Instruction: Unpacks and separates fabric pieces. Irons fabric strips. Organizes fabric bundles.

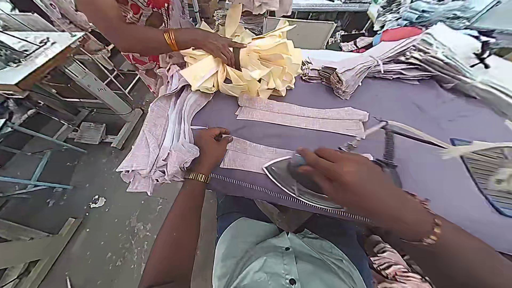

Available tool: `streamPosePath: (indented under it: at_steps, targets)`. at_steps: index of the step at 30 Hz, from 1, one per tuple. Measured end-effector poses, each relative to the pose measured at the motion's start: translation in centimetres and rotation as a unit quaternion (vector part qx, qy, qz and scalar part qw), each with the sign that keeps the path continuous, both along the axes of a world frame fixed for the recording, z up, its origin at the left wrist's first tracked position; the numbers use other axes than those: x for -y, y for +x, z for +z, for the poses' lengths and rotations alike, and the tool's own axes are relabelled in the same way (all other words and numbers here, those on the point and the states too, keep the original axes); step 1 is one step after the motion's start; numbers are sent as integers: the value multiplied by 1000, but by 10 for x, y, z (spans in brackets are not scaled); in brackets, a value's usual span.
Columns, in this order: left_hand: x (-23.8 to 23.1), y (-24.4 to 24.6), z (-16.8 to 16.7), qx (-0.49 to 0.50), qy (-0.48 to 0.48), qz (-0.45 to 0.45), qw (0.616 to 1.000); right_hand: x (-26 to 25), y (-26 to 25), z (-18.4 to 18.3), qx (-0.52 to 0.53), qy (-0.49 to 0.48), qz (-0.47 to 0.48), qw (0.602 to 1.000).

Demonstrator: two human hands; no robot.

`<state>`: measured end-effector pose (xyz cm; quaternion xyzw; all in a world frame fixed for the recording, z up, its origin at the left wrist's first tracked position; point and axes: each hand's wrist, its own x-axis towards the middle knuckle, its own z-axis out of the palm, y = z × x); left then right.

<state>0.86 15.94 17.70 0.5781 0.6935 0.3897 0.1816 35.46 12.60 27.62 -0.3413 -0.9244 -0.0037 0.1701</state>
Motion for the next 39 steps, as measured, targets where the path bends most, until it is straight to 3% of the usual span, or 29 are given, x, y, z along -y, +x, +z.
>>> streamPosePath:
  at_steps: [3,8,10,13,15,16,18,20,22,24,26,28,30,32,35,39]
  targets:
    - [2,2,2,-54,11,-13,998,0,84,8,-28,-8,-36,999]
    - [3,1,-4,-154,81,-38,984,-20,210,12,-86,78,-241,964]
    - [5,1,-2,-172,60,-59,982,-32,249,3,-84,89,-312,942]
    - [6,3,15,-147,-52,-107,982,-46,275,-15,-35,107,-418,901]
    - [9,6,24,-99,-95,-115,984,-45,264,-20,-36,121,-454,882]
    - [11,7,26,-70,-88,-121,986,-42,248,-24,-49,127,-434,891]
    - [15,10,31,0,-18,-146,989,-35,209,-45,-118,110,-304,939]
    - [16,18,38,88,97,-163,978,-35,173,-72,-164,-35,-175,970]
    - [10,24,47,134,171,-163,962,-38,152,-86,-159,-147,-134,967]
    - [-4,29,55,162,209,-135,955,-48,146,-78,-206,-179,-146,951]
    - [-27,32,60,152,207,-86,962,-67,146,-56,-330,-241,-175,896]
    - [-57,36,58,95,166,-26,981,-95,146,-41,-435,-265,-215,833]
    - [-90,44,54,48,107,11,993,-128,147,-41,-461,-237,-242,820]
    - [-115,53,47,-3,40,30,999,-150,145,-46,-397,-190,-308,843]
    - [-127,61,35,-79,7,56,995,-171,147,-55,-205,-155,-398,881]
    - [-112,59,26,-120,-35,54,991,-169,137,-58,-93,-170,-382,904]
